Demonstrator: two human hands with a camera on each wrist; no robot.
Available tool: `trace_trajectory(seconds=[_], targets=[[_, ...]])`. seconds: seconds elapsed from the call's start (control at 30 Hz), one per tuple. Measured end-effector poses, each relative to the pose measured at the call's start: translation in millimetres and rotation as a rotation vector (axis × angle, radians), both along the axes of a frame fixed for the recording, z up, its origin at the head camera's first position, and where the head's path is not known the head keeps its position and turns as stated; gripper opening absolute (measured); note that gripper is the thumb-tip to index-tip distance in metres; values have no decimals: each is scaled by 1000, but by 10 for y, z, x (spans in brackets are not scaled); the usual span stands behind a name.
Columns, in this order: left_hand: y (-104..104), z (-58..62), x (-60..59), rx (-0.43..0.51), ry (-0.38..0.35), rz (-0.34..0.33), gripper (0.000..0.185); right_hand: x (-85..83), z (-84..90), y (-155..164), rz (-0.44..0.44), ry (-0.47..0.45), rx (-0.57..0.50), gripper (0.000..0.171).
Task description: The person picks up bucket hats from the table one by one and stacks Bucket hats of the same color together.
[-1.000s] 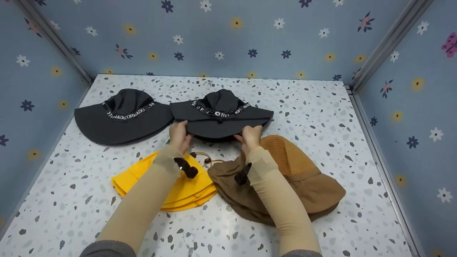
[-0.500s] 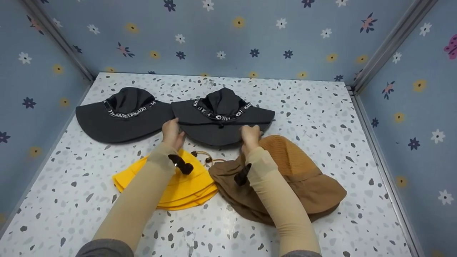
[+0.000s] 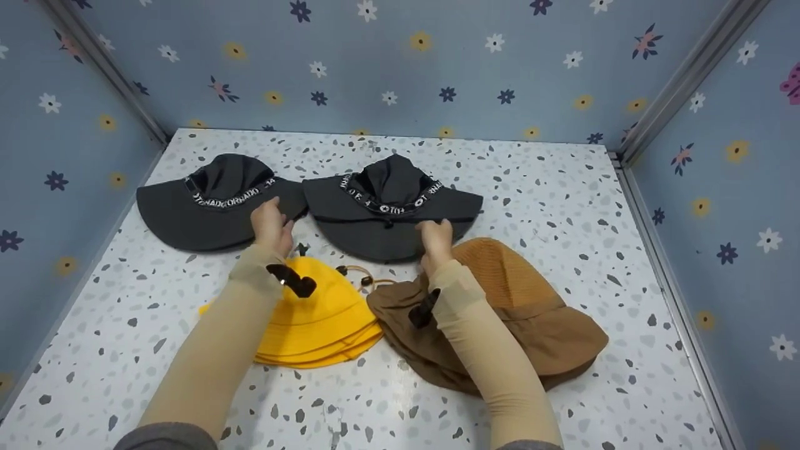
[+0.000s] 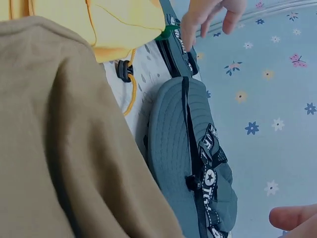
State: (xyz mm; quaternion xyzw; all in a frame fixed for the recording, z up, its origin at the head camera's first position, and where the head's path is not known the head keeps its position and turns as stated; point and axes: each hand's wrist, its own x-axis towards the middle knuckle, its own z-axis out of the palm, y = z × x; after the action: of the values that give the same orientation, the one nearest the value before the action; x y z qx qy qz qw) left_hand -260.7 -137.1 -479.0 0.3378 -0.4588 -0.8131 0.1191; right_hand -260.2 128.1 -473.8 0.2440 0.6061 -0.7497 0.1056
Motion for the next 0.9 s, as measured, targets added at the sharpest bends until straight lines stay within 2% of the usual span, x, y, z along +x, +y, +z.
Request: trace_trajectory(seconds=[0.07, 0.13, 0.27, 0.4, 0.47, 0.57, 0.73, 0.9], targets=[[-125, 5, 7, -34, -10, 50, 59, 6, -3, -5, 3, -10, -11, 72], [-259, 7, 20, -87, -57, 89, 59, 11, -1, -5, 0, -24, -24, 73], [-504, -1, 69, -245, -239, 180, 63, 25, 13, -4, -3, -37, -64, 77], [-677, -25, 133, -315, -389, 234, 75, 53, 15, -27, -2, -50, -88, 77], [-741, -42, 174, -280, -417, 237, 81, 73, 12, -50, 10, -52, -110, 77], [-827, -80, 235, -156, -407, 234, 85, 114, 14, -98, 48, -45, -148, 76], [-942, -147, 289, 73, -295, 284, 85, 161, 21, -176, 83, -23, -192, 73], [-1021, -204, 288, 170, -254, 338, 85, 204, 29, -217, 105, -14, -221, 72]])
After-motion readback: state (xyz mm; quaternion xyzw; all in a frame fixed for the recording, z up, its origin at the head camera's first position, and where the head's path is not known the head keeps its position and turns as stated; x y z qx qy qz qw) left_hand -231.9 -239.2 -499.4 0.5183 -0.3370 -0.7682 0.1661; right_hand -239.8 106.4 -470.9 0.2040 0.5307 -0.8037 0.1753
